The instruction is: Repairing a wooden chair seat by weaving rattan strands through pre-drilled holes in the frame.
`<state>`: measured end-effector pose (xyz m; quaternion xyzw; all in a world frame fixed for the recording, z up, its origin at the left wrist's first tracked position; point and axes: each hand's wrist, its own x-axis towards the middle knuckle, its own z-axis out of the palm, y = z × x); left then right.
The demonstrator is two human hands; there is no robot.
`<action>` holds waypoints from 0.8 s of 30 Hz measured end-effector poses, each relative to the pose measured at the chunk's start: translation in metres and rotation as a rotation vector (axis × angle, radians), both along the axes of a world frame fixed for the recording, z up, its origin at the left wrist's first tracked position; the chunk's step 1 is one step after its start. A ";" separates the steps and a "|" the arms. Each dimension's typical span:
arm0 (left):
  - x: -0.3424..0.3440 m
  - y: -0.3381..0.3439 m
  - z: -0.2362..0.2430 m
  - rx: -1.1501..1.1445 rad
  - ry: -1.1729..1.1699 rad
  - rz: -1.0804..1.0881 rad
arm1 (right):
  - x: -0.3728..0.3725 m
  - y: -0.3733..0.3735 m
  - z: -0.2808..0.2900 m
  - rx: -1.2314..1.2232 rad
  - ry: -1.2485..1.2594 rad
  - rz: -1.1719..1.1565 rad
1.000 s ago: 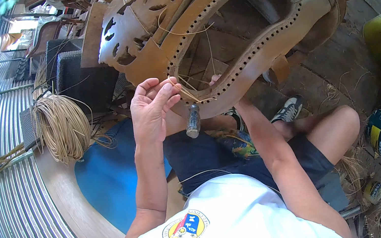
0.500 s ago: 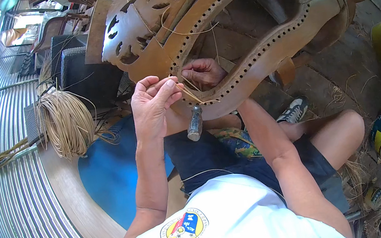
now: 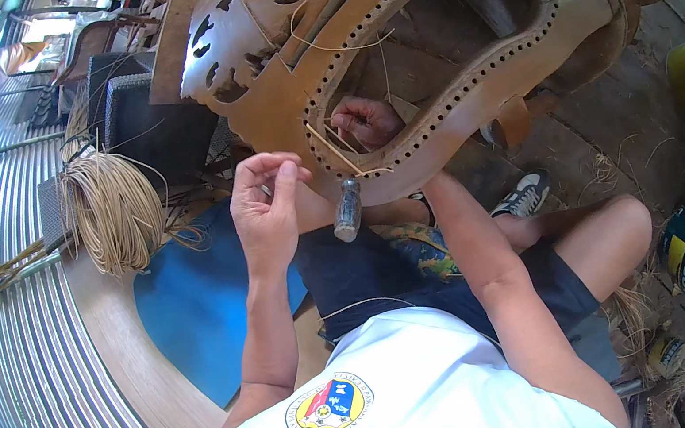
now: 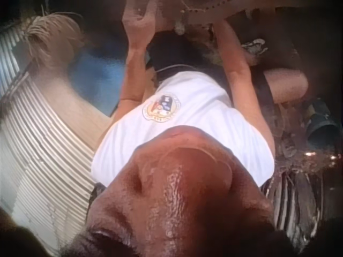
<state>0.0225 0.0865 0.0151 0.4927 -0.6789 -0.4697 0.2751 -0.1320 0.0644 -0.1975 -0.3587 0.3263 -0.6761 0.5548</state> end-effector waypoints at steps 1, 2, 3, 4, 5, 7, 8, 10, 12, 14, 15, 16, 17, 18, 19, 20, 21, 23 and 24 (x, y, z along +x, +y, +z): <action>0.002 -0.006 -0.005 -0.033 0.035 -0.013 | 0.000 0.002 -0.003 0.002 0.005 0.001; 0.002 -0.014 -0.011 -0.435 -0.065 -0.107 | 0.001 0.006 -0.007 0.002 0.179 -0.074; 0.002 -0.022 -0.016 -0.839 -0.163 -0.201 | 0.001 0.009 -0.012 -0.026 0.353 -0.160; 0.001 -0.027 -0.022 -0.853 -0.102 -0.237 | 0.001 0.014 -0.017 0.005 0.365 -0.155; 0.001 -0.032 -0.025 -0.846 -0.096 -0.228 | 0.002 0.021 -0.022 -0.006 0.277 -0.107; 0.003 -0.036 -0.029 -0.976 -0.181 -0.356 | 0.001 0.038 -0.032 -0.013 0.190 -0.064; 0.004 -0.037 -0.030 -0.973 -0.175 -0.354 | 0.000 0.050 -0.034 0.025 0.341 -0.098; 0.007 -0.034 -0.030 -1.053 -0.332 -0.410 | -0.002 0.083 -0.034 0.073 0.490 -0.138; 0.010 -0.031 -0.031 -1.065 -0.320 -0.407 | -0.003 0.120 -0.024 0.392 0.855 -0.168; 0.013 -0.026 -0.038 -1.074 -0.299 -0.400 | -0.005 0.158 -0.008 0.489 0.648 -0.103; 0.017 -0.020 -0.043 -1.060 -0.270 -0.302 | -0.005 0.177 0.001 0.611 0.421 -0.005; 0.021 -0.013 -0.049 -1.000 -0.271 -0.188 | -0.003 0.189 0.007 0.658 0.447 0.000; 0.024 -0.005 -0.058 -1.044 -0.232 -0.211 | -0.002 0.200 0.012 0.680 0.479 -0.054; 0.027 0.006 -0.069 -0.784 -0.026 -0.007 | 0.000 0.210 0.015 0.644 0.488 -0.125; 0.031 0.016 -0.079 -0.530 0.170 0.165 | 0.002 0.220 0.017 0.711 0.503 -0.114; 0.032 0.027 -0.091 -0.299 0.211 0.274 | 0.002 0.228 0.018 0.723 0.492 -0.117; 0.033 0.031 -0.103 -0.314 0.220 0.266 | 0.002 0.236 0.019 0.795 0.494 -0.107; 0.033 0.034 -0.124 0.208 0.390 0.087 | 0.003 0.248 0.022 0.810 0.436 -0.107; 0.030 0.023 -0.132 0.321 0.401 -0.005 | 0.004 0.254 0.026 0.844 0.488 -0.102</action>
